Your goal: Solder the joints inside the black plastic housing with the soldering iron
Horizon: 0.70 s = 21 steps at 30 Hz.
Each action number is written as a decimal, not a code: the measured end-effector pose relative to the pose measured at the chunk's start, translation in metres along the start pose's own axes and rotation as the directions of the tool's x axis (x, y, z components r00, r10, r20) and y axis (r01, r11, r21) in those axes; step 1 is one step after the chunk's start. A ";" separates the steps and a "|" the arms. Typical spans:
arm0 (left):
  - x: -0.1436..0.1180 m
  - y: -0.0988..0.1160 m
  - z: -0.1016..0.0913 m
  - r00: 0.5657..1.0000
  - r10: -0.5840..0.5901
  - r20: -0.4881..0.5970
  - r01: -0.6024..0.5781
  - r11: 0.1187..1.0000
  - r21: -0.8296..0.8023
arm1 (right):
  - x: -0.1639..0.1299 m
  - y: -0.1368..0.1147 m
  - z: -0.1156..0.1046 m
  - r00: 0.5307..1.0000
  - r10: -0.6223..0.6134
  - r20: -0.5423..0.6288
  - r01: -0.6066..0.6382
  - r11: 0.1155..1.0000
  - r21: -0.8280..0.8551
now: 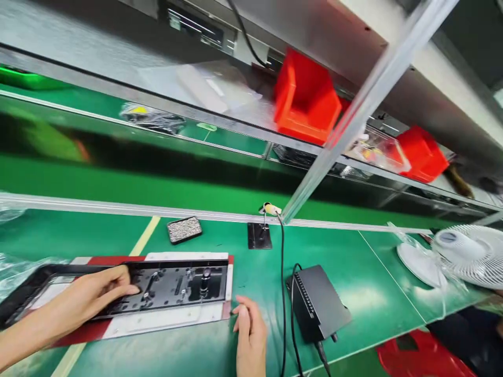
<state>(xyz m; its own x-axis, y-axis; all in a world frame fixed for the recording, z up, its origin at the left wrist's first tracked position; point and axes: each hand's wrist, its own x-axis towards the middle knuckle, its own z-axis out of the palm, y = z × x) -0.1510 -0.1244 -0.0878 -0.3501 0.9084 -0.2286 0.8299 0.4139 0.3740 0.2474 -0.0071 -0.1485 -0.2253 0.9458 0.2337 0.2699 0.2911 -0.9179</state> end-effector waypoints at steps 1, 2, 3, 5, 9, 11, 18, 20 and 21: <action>0.003 -0.010 0.005 1.000 0.003 0.026 -0.002 0.998 -0.058 | 0.002 -0.005 -0.002 0.997 -0.071 0.001 0.071 0.997 -0.043; 0.006 -0.016 0.010 0.999 0.012 0.051 -0.006 0.993 -0.117 | 0.006 -0.012 -0.004 0.988 -0.146 0.043 0.149 0.984 -0.097; 0.009 -0.020 0.014 0.998 0.019 0.068 -0.008 0.986 -0.166 | 0.011 -0.021 -0.004 0.971 -0.214 0.103 0.228 0.961 -0.156; 0.013 -0.023 0.022 0.996 0.019 0.088 0.001 0.976 -0.218 | 0.025 -0.040 -0.001 0.932 -0.317 0.178 0.354 0.899 -0.256; 0.012 -0.021 0.032 0.994 0.033 0.107 -0.006 0.969 -0.249 | 0.062 -0.063 0.004 0.858 -0.347 0.378 0.479 0.808 -0.344; 0.010 -0.018 0.037 0.995 0.049 0.088 -0.023 0.962 -0.274 | 0.080 -0.071 0.003 0.788 -0.325 0.523 0.547 0.760 -0.351; 0.004 -0.011 0.043 0.999 0.044 0.028 -0.032 0.940 -0.339 | 0.111 -0.097 0.000 0.703 -0.104 0.704 0.505 0.769 -0.391; 0.004 -0.011 0.039 0.995 0.067 0.079 -0.035 0.935 -0.354 | 0.109 -0.098 0.008 0.725 -0.041 0.688 0.447 0.788 -0.424; 0.004 -0.011 0.036 0.991 0.081 0.106 -0.038 0.933 -0.358 | 0.107 -0.097 0.014 0.736 -0.016 0.676 0.418 0.797 -0.436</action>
<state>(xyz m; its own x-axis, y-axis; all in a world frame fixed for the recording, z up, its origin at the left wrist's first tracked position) -0.1456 -0.1271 -0.1254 -0.2339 0.9276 -0.2911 0.6324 0.3726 0.6791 0.1843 0.0638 -0.0390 -0.8035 0.5945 -0.0299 0.5291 0.6903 -0.4934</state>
